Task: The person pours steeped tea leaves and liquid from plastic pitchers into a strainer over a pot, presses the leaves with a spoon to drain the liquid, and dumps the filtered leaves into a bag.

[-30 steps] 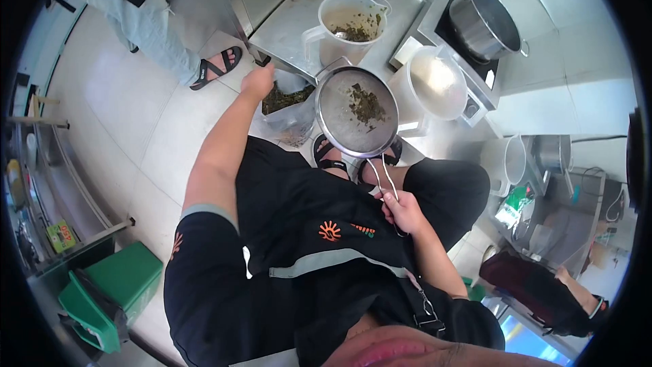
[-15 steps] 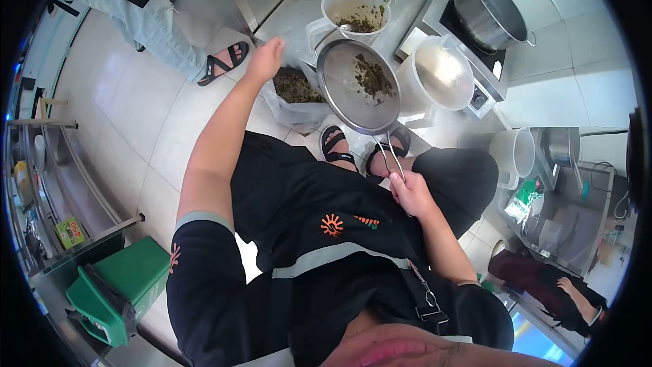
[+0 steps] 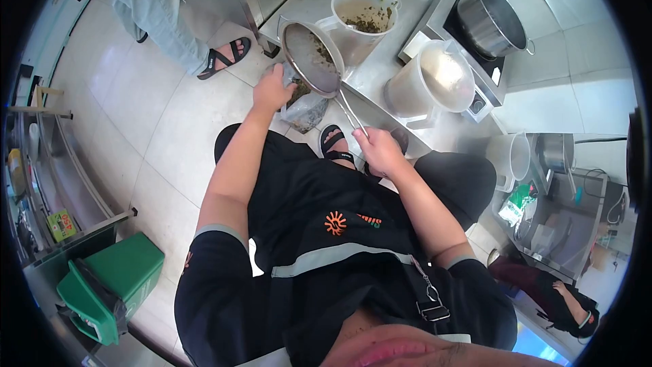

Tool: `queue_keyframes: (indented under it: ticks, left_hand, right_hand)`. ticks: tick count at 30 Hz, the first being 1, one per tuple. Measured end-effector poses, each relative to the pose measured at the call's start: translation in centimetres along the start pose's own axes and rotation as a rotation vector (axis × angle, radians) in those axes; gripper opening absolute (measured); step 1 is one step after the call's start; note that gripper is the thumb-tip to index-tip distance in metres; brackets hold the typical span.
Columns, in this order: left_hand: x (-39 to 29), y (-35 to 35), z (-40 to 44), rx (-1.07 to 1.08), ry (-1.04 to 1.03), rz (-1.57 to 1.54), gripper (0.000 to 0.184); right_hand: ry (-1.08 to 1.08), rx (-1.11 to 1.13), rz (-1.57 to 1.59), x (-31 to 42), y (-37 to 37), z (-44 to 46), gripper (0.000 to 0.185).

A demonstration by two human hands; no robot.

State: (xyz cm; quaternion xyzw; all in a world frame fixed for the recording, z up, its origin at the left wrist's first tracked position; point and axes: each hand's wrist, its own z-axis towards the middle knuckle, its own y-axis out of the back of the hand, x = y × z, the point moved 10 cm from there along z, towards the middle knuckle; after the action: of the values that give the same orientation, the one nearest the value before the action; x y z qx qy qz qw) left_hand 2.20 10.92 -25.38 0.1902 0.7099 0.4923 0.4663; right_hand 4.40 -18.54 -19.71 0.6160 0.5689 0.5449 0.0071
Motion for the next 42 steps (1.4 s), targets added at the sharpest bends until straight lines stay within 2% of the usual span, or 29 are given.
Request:
queue_keyframes:
  ticks: [3,5,6,8,9,10,11,12,15,17,18,20,21,23,24,26,27,31,33,34,36,37,38,40,41,42]
  left_hand:
    - [2.7,-2.4,0.8,0.035,0.033,-0.009,0.009]
    - [3.9,-0.9,1.1,-0.041,-0.178,-0.134,0.03]
    - [5.2,-1.1,1.8,-0.046,-0.177,-0.132,0.03]
    - [8.1,-0.2,2.4,-0.314,-0.174,-0.294,0.048]
    - [8.9,-0.8,3.0,-0.318,-0.173,-0.29,0.048]
    - [10.4,-1.4,3.8,-0.309,-0.093,-0.425,0.054]
    - [11.9,-2.3,4.4,-0.296,-0.011,-0.562,0.06]
    - [12.0,-2.4,4.9,-0.298,-0.011,-0.561,0.06]
    - [13.7,-3.8,6.0,-0.249,0.184,-0.725,0.064]
    - [11.9,-3.3,5.1,-0.124,0.236,-0.958,0.058]
    - [11.5,-2.4,4.7,-0.122,0.235,-0.959,0.058]
    - [10.7,-3.0,4.2,0.057,0.285,-1.01,0.058]
    - [10.8,-3.2,4.0,0.061,0.285,-1.007,0.058]
    - [11.5,-1.8,3.6,-0.136,0.219,-1.139,0.062]
    - [11.3,-1.4,3.5,-0.137,0.222,-1.137,0.062]
    - [13.8,-3.6,1.5,-0.199,0.724,-1.514,0.077]
    - [11.6,-4.6,2.0,0.081,0.6,-1.781,0.092]
    - [11.3,-3.5,2.5,-0.006,0.566,-1.931,0.094]
    - [8.0,-2.0,2.0,0.208,0.355,-1.991,0.097]
    - [8.5,-2.5,2.3,0.203,0.358,-1.995,0.097]
    - [11.9,-2.6,2.7,-0.056,0.5,-1.82,0.102]
    - [9.4,-2.3,3.2,0.182,0.27,-1.944,0.103]
    - [9.5,-2.6,3.4,0.17,0.275,-1.953,0.103]
    - [11.6,-3.2,3.1,-0.044,0.472,-1.783,0.102]
    - [8.9,-2.7,3.7,0.195,0.227,-1.826,0.099]
    - [8.9,-3.0,3.7,0.181,0.236,-1.834,0.099]
  right_hand:
    - [0.015,0.04,0.004,-0.6,-2.2,2.3,0.039]
    - [0.035,0.028,0.051,0.0,-2.8,2.3,0.042]
    - [0.058,0.009,0.108,0.5,-2.9,2.5,0.046]
    - [0.022,0.029,0.166,0.8,-3.4,2.1,0.046]
    - [0.036,0.047,0.083,0.3,-3.9,2.5,0.039]
    - [0.05,0.064,-0.002,0.3,-4.1,2.6,0.035]
    - [0.053,0.065,-0.002,0.1,-4.1,2.5,0.035]
    - [0.027,0.085,-0.024,0.0,-4.2,2.2,0.034]
    - [0.037,0.085,-0.052,-1.0,-4.6,2.6,0.035]
    - [0.07,0.074,-0.06,-1.3,-4.4,2.9,0.035]
    - [0.045,0.068,-0.132,-1.4,-4.3,3.4,0.036]
    - [0.019,0.06,-0.2,-1.0,-4.1,4.5,0.037]
    - [0.014,0.045,-0.21,-0.5,-3.8,4.9,0.038]
    - [0.009,0.036,-0.218,0.1,-3.7,5.4,0.039]
    - [-0.004,0.074,-0.209,0.2,-4.0,5.7,0.039]
    - [-0.012,0.113,-0.201,0.3,-4.7,6.3,0.039]
    - [0.0,0.086,-0.209,0.3,-4.8,6.5,0.04]
    - [-0.009,0.025,-0.18,-0.3,-4.3,7.1,0.04]
    - [-0.019,0.081,-0.186,-0.8,-4.8,7.1,0.041]
    - [-0.017,0.129,-0.192,-0.8,-5.2,7.4,0.041]
    - [-0.008,0.102,-0.229,-0.6,-4.9,7.4,0.04]
    - [0.001,0.076,-0.27,-0.5,-4.4,7.2,0.04]
    - [0.004,0.085,-0.279,-0.4,-4.3,7.2,0.04]
    - [-0.026,0.104,-0.282,-0.6,-4.1,7.1,0.039]
    - [-0.028,0.119,-0.292,-1.0,-4.3,6.8,0.039]
    - [-0.024,0.122,-0.294,-1.2,-4.4,6.9,0.039]
